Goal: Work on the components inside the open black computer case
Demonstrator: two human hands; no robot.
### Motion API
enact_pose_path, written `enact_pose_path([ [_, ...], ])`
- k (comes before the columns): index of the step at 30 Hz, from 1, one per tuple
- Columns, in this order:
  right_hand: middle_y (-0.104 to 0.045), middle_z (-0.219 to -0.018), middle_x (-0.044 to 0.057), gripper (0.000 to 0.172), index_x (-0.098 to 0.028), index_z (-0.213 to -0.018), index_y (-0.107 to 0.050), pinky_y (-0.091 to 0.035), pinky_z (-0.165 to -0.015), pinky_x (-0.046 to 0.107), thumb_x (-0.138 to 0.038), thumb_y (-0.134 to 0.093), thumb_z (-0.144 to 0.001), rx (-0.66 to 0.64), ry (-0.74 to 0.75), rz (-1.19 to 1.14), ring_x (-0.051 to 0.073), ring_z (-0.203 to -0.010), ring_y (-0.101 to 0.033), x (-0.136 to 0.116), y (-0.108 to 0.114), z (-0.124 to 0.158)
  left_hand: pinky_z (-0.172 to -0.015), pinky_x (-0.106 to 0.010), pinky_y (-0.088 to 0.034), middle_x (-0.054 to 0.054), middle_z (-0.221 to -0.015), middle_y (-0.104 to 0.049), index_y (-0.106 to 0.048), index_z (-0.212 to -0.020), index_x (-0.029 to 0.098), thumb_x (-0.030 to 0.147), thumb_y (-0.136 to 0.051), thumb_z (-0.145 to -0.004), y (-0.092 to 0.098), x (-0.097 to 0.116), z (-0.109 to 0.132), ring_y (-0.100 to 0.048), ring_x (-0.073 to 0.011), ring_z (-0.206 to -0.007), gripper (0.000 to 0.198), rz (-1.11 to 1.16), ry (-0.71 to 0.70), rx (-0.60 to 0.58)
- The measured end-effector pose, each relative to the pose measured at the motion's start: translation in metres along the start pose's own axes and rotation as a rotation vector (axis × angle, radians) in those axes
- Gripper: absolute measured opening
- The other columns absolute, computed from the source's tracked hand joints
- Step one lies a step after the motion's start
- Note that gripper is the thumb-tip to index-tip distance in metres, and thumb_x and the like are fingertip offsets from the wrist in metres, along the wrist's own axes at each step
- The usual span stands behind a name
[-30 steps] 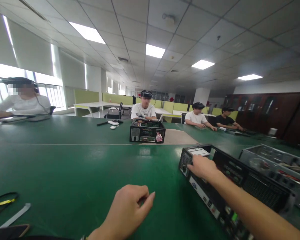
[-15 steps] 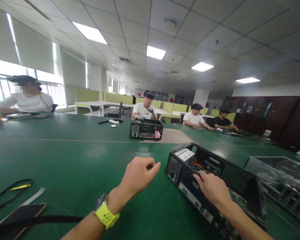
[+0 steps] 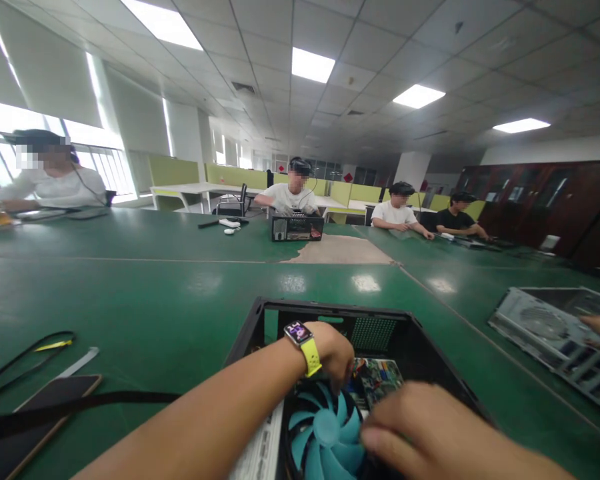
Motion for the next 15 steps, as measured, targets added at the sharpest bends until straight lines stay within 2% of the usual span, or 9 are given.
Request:
enact_pose_path([
  [3, -0.070, -0.088, 0.013, 0.033, -0.017, -0.085, -0.070, -0.053, -0.071, 0.038, -0.042, -0.049, -0.082, -0.157, -0.132, 0.190, 0.030, -0.085, -0.066, 0.026, 0.020, -0.057, -0.055, -0.023, -0.044, 0.000, -0.079, -0.070, -0.064, -0.113, 0.022, 0.011, -0.057, -0.071, -0.012, -0.004, -0.012, -0.056, -0.0126, -0.056, 0.044, 0.040, 0.013, -0.112],
  [5, -0.069, -0.097, 0.018, 0.038, -0.013, -0.092, -0.070, -0.053, -0.075, 0.042, -0.043, -0.055, -0.076, -0.286, -0.209, 0.245, 0.034, -0.093, -0.065, 0.039, 0.012, -0.090, -0.053, -0.024, -0.043, 0.000, -0.079, -0.068, -0.066, -0.109, 0.023, 0.007, -0.050, -0.073, -0.014, -0.006, -0.017, -0.052, -0.0116, -0.053, 0.043, 0.021, -0.037, -0.074],
  [7, -0.068, -0.102, 0.018, 0.043, -0.013, -0.097, -0.069, -0.054, -0.078, 0.043, -0.047, -0.060, -0.071, -0.357, -0.227, 0.226, 0.035, -0.096, -0.063, 0.044, -0.004, -0.108, -0.052, -0.022, -0.041, 0.001, -0.083, -0.066, -0.068, -0.099, 0.024, 0.004, -0.048, -0.072, -0.014, -0.009, -0.020, -0.052, -0.0109, -0.056, 0.039, 0.005, -0.136, 0.001],
  [9, -0.068, -0.103, 0.016, 0.043, -0.017, -0.099, -0.069, -0.054, -0.079, 0.043, -0.046, -0.063, -0.068, -0.356, -0.232, 0.212, 0.034, -0.097, -0.063, 0.044, -0.013, -0.112, -0.052, -0.022, -0.041, 0.002, -0.083, -0.064, -0.067, -0.091, 0.022, 0.004, -0.050, -0.070, -0.013, -0.012, -0.023, -0.053, -0.0112, -0.061, 0.033, 0.028, -0.227, 0.061],
  [10, -0.068, -0.103, 0.015, 0.043, -0.018, -0.101, -0.068, -0.054, -0.079, 0.043, -0.043, -0.066, -0.066, -0.351, -0.236, 0.216, 0.034, -0.097, -0.064, 0.043, -0.014, -0.111, -0.052, -0.021, -0.042, 0.002, -0.080, -0.063, -0.065, -0.090, 0.021, 0.004, -0.051, -0.069, -0.013, -0.014, -0.025, -0.055, -0.0115, -0.062, 0.031, 0.085, -0.258, 0.053],
  [11, -0.068, -0.103, 0.015, 0.044, -0.018, -0.103, -0.067, -0.054, -0.079, 0.043, -0.038, -0.069, -0.064, -0.363, -0.241, 0.230, 0.033, -0.096, -0.064, 0.042, -0.012, -0.109, -0.052, -0.022, -0.044, 0.003, -0.077, -0.062, -0.064, -0.090, 0.021, 0.003, -0.051, -0.068, -0.014, -0.015, -0.028, -0.057, -0.0120, -0.062, 0.031, 0.166, -0.271, 0.006],
  [13, -0.068, -0.103, 0.015, 0.047, -0.016, -0.103, -0.067, -0.053, -0.083, 0.045, -0.029, -0.075, -0.058, -0.433, -0.235, 0.308, 0.034, -0.099, -0.063, 0.039, -0.002, -0.106, -0.054, -0.023, -0.049, 0.004, -0.070, -0.061, -0.063, -0.087, 0.020, 0.002, -0.052, -0.066, -0.018, -0.015, -0.034, -0.060, -0.0138, -0.060, 0.030, 0.312, -0.233, -0.173],
  [14, -0.067, -0.104, 0.016, 0.048, -0.015, -0.101, -0.067, -0.051, -0.087, 0.047, -0.024, -0.078, -0.055, -0.477, -0.219, 0.368, 0.035, -0.103, -0.061, 0.037, 0.002, -0.107, -0.055, -0.025, -0.052, 0.004, -0.068, -0.062, -0.064, -0.083, 0.020, 0.001, -0.054, -0.064, -0.021, -0.015, -0.036, -0.062, -0.0154, -0.061, 0.028, 0.316, -0.187, -0.252],
  [15, -0.067, -0.106, 0.017, 0.044, -0.015, -0.096, -0.069, -0.049, -0.090, 0.049, -0.021, -0.079, -0.053, -0.521, -0.199, 0.436, 0.036, -0.106, -0.059, 0.035, 0.005, -0.108, -0.058, -0.028, -0.054, 0.002, -0.068, -0.065, -0.066, -0.079, 0.018, 0.001, -0.057, -0.063, -0.022, -0.015, -0.039, -0.064, -0.0179, -0.063, 0.025, 0.260, -0.126, -0.273],
])
Point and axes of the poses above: each hand's wrist, its own z-axis away from the middle knuckle, its own y-axis out of the back of the hand, x = y × z, the point moved 1 cm from there along -z, towards the middle knuckle
